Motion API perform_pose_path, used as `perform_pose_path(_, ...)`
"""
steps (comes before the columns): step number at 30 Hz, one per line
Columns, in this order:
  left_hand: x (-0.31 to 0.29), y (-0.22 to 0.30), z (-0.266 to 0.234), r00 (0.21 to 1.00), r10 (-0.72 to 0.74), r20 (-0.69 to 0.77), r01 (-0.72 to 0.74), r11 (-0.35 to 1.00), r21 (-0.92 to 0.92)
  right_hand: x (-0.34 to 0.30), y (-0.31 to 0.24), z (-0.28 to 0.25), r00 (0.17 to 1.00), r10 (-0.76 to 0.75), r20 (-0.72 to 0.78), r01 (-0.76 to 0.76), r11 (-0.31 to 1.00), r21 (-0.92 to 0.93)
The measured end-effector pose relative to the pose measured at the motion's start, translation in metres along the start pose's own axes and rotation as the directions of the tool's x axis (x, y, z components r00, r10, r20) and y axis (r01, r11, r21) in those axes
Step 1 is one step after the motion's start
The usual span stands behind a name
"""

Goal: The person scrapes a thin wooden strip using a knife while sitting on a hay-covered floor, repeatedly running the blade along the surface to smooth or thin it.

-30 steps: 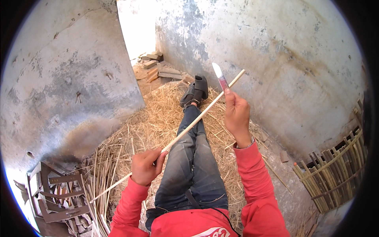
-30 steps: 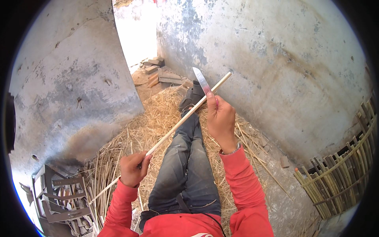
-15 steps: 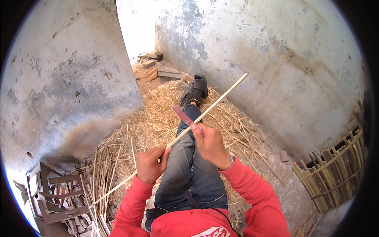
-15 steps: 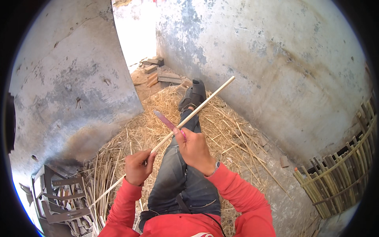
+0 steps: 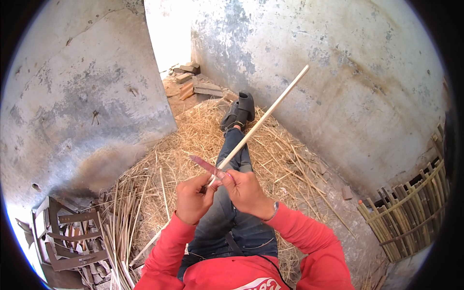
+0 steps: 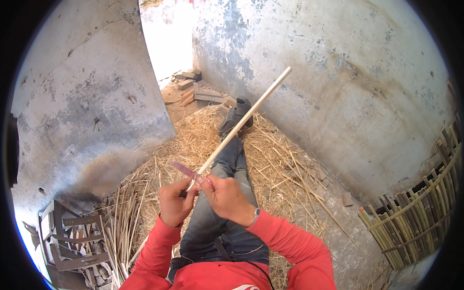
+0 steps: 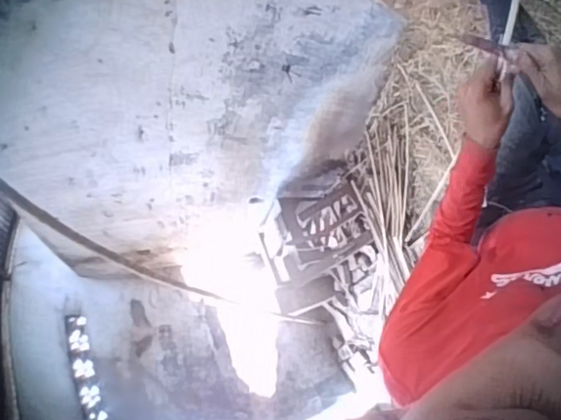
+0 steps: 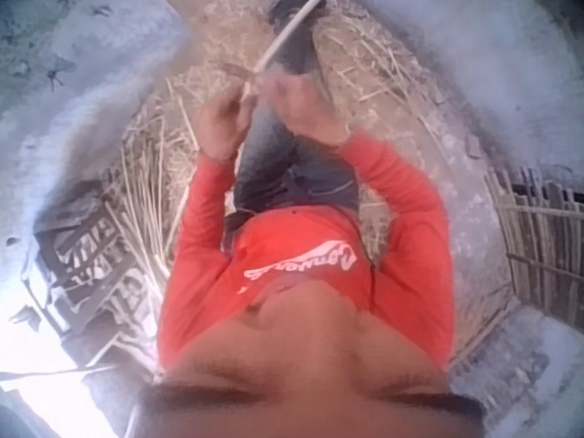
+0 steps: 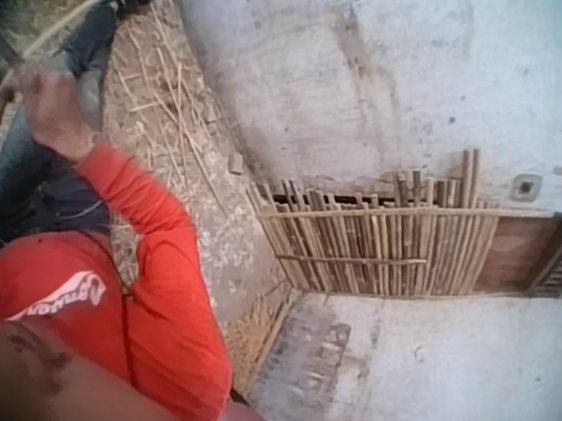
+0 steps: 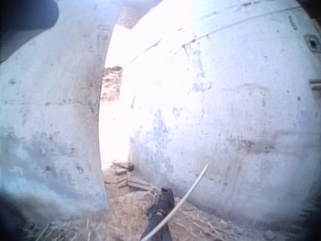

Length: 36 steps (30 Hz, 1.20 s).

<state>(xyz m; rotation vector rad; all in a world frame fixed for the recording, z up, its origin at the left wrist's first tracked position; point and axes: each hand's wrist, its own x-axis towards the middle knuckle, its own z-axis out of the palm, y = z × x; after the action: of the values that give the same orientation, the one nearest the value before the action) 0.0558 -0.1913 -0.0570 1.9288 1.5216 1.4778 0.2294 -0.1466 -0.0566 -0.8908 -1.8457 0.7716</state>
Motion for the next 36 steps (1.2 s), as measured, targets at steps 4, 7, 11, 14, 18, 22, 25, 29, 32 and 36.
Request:
perform_pose_path(4,0.006,-0.01,0.001,0.994,-0.106,0.039,0.112,0.969,-0.222,0.004,-0.006,-0.003,1.0,0.026,-0.006,-0.026,0.999,0.031)
perform_pose_path(7,0.009,-0.004,-0.004,0.994,-0.105,0.026,0.108,0.956,-0.273,0.019,0.007,-0.019,0.98,0.077,-0.186,-0.037,0.978,0.206)
perform_pose_path(11,0.006,-0.004,-0.016,0.985,-0.124,0.122,0.147,0.967,-0.208,0.046,-0.019,-0.04,0.95,0.125,-0.287,-0.038,0.956,0.292)
perform_pose_path(14,0.006,-0.003,-0.015,0.98,-0.105,0.171,0.144,0.961,-0.237,0.055,-0.018,-0.057,0.971,0.048,-0.232,-0.015,0.99,0.143)
perform_pose_path(18,0.0,-0.014,-0.034,0.906,-0.26,0.334,0.337,0.92,-0.198,0.07,-0.013,-0.081,0.89,0.083,-0.449,0.022,0.974,0.224)
perform_pose_path(22,-0.009,-0.031,-0.048,0.97,-0.165,0.18,0.212,0.935,-0.284,0.073,-0.02,-0.093,0.917,0.004,-0.399,-0.046,0.994,-0.097)
perform_pose_path(25,-0.006,-0.016,-0.043,0.977,-0.173,0.127,0.202,0.938,-0.282,0.071,-0.007,-0.102,0.878,-0.058,-0.475,-0.052,0.975,-0.215)
perform_pose_path(29,0.0,0.001,-0.043,0.985,-0.122,0.12,0.143,0.973,-0.18,0.061,-0.005,-0.066,0.867,-0.103,-0.488,-0.008,0.975,-0.221)
perform_pose_path(32,-0.002,-0.002,-0.042,0.986,-0.114,0.124,0.132,0.98,-0.152,0.049,-0.004,-0.055,0.906,-0.055,-0.42,-0.014,0.987,-0.159)
perform_pose_path(36,-0.001,0.002,-0.038,0.987,-0.103,0.125,0.12,0.983,-0.14,0.038,0.008,-0.051,0.926,-0.045,-0.376,0.0,0.993,-0.117)
